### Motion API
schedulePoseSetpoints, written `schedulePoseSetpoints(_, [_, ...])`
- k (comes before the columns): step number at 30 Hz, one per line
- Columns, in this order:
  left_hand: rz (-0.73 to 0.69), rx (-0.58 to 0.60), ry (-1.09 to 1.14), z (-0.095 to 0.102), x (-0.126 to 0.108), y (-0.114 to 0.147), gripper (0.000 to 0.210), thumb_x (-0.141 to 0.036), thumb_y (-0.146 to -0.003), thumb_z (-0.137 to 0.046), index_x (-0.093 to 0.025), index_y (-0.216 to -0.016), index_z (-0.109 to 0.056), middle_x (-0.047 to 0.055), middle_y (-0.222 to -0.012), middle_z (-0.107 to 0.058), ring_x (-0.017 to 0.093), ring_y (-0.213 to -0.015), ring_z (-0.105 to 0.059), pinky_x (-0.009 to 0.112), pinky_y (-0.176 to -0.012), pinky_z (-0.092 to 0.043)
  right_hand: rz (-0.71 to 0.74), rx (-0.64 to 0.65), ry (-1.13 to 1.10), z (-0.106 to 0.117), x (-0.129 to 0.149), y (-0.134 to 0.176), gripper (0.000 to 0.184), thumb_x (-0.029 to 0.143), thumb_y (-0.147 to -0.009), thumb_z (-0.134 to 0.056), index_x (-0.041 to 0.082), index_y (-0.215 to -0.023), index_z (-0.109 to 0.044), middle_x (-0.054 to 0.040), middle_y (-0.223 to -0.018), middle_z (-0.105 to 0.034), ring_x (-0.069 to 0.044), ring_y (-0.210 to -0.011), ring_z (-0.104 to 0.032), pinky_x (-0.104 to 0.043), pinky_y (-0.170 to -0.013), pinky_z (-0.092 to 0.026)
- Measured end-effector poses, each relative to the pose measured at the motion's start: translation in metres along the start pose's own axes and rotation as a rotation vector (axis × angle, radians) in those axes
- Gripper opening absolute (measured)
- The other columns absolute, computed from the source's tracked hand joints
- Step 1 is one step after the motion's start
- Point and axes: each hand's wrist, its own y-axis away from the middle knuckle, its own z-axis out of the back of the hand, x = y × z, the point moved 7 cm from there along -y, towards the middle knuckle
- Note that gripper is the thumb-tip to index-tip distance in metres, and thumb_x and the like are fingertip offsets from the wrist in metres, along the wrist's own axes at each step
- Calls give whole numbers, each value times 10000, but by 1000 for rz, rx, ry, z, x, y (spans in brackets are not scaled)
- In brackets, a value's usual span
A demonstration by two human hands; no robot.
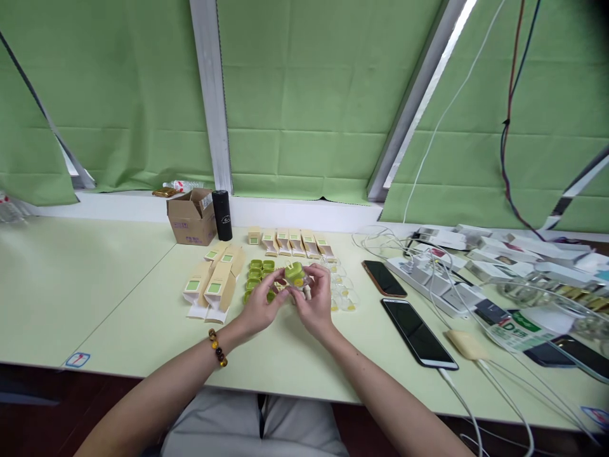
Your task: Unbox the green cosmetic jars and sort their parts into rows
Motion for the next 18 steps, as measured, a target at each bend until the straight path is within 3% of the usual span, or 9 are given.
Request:
schedulePoseSetpoints(4, [57,83,272,-14,6,-1,745,-557,-885,-759,-187,-1491,-533,175,-1382,-652,289,-1232,-643,426,-1081,-517,328,38,247,-6,19,10,424,183,-876,-645,267,-1268,-507,-111,-1191,-487,-293,-1145,-556,-508,-915,-561])
schedulePoseSetpoints(8, [71,94,434,-15,1,-4,677,-511,-838,-828,-180,-1391,-619,165,-1331,-690,305,-1272,-637,405,-1069,-527,452,91,292,-12,28,16,489,120,-886,-590,290,-1327,-466,-114,-1199,-480,-296,-1135,-559,-537,-915,-564])
schedulePoseSetpoints(13, [145,95,727,-8,-3,-7,481,-380,-871,-831,-197,-1275,-645,114,-1226,-726,255,-1135,-715,365,-1000,-543,381,119,153,-9,29,10,604,126,-877,-631,270,-1422,-415,-139,-1271,-524,-321,-1241,-534,-554,-956,-569])
schedulePoseSetpoints(18, [157,3,829,10,2,-14,421,-303,-851,-850,-213,-1182,-606,94,-1220,-706,245,-1179,-699,398,-1083,-491,253,48,33,4,25,0,472,195,-920,-625,269,-1366,-489,-130,-1275,-541,-298,-1166,-580,-492,-886,-591])
